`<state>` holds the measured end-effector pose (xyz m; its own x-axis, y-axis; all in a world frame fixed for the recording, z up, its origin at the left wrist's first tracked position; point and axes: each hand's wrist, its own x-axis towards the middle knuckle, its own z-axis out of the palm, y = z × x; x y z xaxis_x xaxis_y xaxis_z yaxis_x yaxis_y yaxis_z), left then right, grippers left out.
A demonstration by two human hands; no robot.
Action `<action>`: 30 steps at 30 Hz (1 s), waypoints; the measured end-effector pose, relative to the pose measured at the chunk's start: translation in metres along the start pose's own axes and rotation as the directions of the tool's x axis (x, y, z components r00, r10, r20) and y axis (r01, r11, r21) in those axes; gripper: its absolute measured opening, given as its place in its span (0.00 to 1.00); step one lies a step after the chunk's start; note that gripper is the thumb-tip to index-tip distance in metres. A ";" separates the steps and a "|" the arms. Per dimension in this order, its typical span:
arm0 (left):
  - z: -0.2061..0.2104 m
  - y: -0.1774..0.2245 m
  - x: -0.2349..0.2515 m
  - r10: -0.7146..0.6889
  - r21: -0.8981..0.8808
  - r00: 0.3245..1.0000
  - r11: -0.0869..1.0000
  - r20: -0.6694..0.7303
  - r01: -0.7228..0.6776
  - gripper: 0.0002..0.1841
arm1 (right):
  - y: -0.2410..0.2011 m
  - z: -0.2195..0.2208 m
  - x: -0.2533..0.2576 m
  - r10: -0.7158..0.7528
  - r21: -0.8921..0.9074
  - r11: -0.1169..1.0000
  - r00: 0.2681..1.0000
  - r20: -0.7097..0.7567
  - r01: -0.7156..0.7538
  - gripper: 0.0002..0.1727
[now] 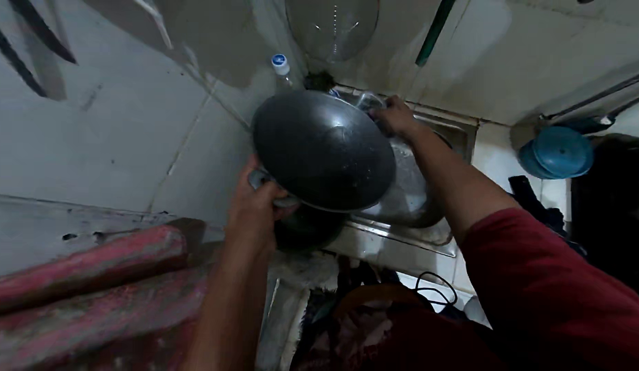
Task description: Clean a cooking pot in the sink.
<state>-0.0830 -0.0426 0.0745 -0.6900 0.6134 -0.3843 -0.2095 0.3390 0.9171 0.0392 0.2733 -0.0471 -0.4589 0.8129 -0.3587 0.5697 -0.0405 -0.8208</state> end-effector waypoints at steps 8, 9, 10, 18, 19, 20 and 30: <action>0.045 -0.017 0.019 -0.193 -0.206 0.970 0.953 0.147 0.221 0.32 | 0.026 -0.079 -0.044 0.058 0.162 0.986 0.995 -0.084 -0.043 0.29; 0.055 -0.023 0.020 -0.203 -0.233 0.968 0.944 0.145 0.233 0.30 | 0.027 -0.091 -0.048 0.051 0.132 0.991 0.990 -0.130 -0.034 0.29; 0.065 -0.028 0.018 -0.207 -0.251 0.968 0.938 0.143 0.238 0.26 | 0.026 -0.102 -0.053 0.048 0.100 0.994 0.983 -0.175 -0.031 0.29; 0.125 -0.210 -0.043 0.153 0.160 0.346 0.671 0.926 -0.724 0.26 | 0.026 -0.181 -0.081 -0.040 -0.201 0.979 0.921 -0.388 -0.042 0.33; 0.120 -0.230 -0.042 0.197 0.211 0.357 0.522 0.913 -0.826 0.26 | 0.024 -0.185 -0.087 -0.038 -0.216 0.975 0.920 -0.390 -0.051 0.34; 0.109 -0.242 -0.041 0.254 0.292 0.428 0.437 0.868 -0.851 0.27 | 0.023 -0.189 -0.091 -0.040 -0.220 0.974 0.917 -0.397 -0.053 0.33; 0.154 -0.224 0.022 0.114 0.755 0.863 0.439 0.492 -0.488 0.35 | 0.059 -0.219 -0.080 -0.076 -0.206 0.978 0.885 -0.459 -0.023 0.32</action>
<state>0.0558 0.0047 -0.1554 -0.2788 0.9188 -0.2793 0.7674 0.3881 0.5104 0.2591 0.3329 0.0305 -0.1368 0.9893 -0.0514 0.7084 0.0614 -0.7032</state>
